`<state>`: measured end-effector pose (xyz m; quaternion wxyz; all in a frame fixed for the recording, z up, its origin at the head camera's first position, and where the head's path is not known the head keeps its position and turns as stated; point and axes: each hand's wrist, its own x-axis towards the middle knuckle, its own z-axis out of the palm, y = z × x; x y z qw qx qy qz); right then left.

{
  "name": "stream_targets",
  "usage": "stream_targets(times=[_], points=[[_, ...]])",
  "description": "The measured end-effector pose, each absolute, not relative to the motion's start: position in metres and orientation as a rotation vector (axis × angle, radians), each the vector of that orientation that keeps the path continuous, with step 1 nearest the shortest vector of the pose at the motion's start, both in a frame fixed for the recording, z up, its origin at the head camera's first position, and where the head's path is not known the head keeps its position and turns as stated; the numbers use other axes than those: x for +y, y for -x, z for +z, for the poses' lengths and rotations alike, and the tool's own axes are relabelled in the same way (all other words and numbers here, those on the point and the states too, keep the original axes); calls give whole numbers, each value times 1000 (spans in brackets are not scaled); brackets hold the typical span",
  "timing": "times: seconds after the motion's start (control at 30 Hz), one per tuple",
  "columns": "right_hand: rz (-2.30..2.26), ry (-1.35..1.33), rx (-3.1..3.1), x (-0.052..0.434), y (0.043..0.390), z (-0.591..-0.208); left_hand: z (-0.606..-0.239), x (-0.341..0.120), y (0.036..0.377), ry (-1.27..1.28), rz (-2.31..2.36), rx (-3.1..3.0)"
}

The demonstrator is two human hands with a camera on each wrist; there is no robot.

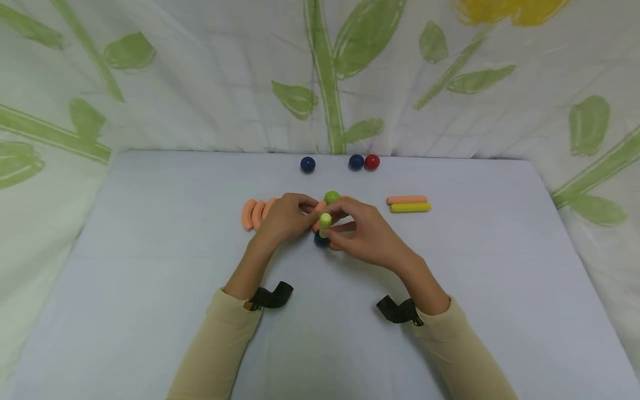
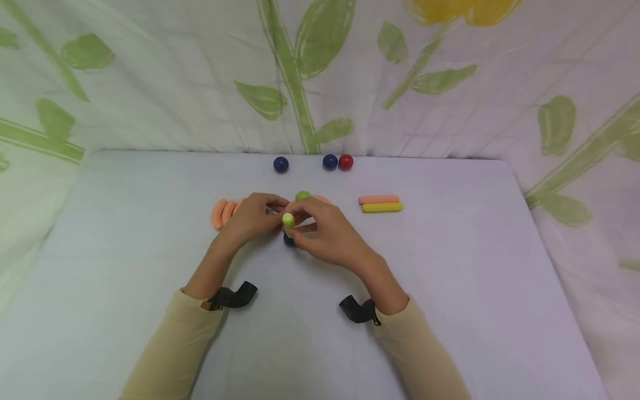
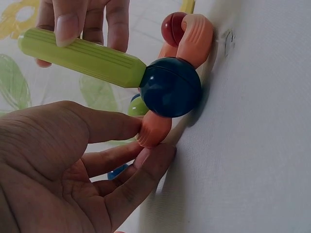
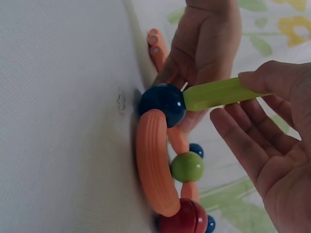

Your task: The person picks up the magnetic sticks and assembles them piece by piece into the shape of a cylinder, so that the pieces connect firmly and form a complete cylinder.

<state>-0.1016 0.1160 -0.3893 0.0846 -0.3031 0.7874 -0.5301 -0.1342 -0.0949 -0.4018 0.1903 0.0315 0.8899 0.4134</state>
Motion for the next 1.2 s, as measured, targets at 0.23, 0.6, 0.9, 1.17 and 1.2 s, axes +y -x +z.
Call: stream_targets(times=[0.23,0.6,0.9,1.17,1.2], points=[[-1461,903,2389,127,100,-383,-399,-95,131,-75,1158,2488],[-1343,751,2644,172,112,-360,-401,-96,131,-48,1137,2513],[-1099,710,2742,190,121,-365,-400,-93,135,-59,1108,2504],[-935,527,2804,204,131,-370,-392,-91,145,-86,983,2508],[-931,515,2806,205,132,-372,-391,-92,145,-87,960,2515]])
